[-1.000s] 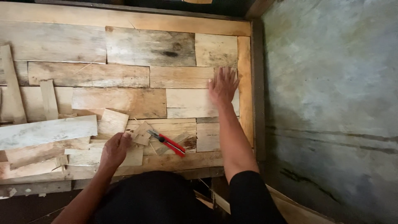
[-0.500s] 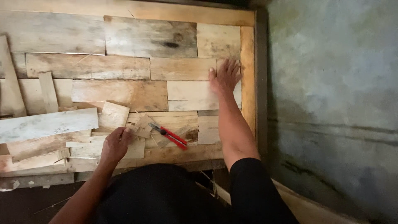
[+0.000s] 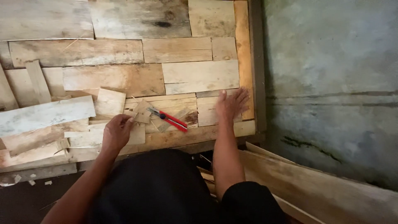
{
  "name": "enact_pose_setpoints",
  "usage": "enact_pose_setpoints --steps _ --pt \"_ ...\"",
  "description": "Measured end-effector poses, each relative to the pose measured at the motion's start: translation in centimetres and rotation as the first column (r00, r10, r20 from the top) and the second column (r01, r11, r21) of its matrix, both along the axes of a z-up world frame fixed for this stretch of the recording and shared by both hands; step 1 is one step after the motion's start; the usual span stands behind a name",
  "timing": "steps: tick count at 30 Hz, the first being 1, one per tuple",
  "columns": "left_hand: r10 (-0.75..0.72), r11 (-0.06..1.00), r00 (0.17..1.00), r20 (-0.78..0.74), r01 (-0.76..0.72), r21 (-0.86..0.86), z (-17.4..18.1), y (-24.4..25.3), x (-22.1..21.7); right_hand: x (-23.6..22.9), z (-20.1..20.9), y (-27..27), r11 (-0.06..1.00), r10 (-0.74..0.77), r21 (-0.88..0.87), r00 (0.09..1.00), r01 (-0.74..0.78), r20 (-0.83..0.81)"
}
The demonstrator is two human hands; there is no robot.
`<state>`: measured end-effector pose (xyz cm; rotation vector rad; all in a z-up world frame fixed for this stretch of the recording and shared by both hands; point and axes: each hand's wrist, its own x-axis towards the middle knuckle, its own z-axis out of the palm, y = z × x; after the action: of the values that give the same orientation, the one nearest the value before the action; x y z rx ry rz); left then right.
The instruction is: Arrange and cut thin wood pieces to fit into a wooden frame.
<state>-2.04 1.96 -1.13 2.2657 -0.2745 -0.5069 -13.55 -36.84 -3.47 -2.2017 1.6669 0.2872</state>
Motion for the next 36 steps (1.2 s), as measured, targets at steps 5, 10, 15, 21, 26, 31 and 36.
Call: enact_pose_setpoints --steps 5,10,15,21,26,31,36 --pt "-0.058 0.996 0.994 0.091 0.064 -0.063 0.6 0.8 -0.8 -1.5 -0.8 0.2 0.997 0.049 -0.059 0.998 -0.047 0.044" --pt "-0.198 0.979 0.918 0.343 0.204 0.021 0.4 3.1 -2.0 -4.4 -3.8 0.2 0.979 0.004 -0.204 0.989 0.027 0.151" --pt "-0.238 0.969 0.820 0.521 0.239 0.067 -0.7 6.1 -3.4 -4.1 -0.3 4.4 0.971 0.142 -0.209 0.983 -0.115 0.118" --pt "-0.063 0.998 0.841 0.537 0.046 0.045 -0.1 8.1 -3.0 -0.5 0.9 11.4 0.660 0.720 -0.090 0.593 -0.746 0.360" --pt "0.074 0.995 0.872 0.484 -0.097 0.023 -0.4 9.3 -2.8 2.1 2.9 17.0 0.477 0.838 -0.184 0.382 -0.859 0.390" --pt "0.115 0.992 0.891 0.438 -0.125 -0.008 0.0 9.7 -2.8 3.6 2.6 17.9 0.428 0.894 -0.123 0.400 -0.895 0.203" --pt "0.109 0.983 0.958 0.264 -0.143 0.115 -1.2 11.9 -2.6 3.4 0.1 15.6 0.608 0.789 -0.040 0.599 -0.793 0.135"
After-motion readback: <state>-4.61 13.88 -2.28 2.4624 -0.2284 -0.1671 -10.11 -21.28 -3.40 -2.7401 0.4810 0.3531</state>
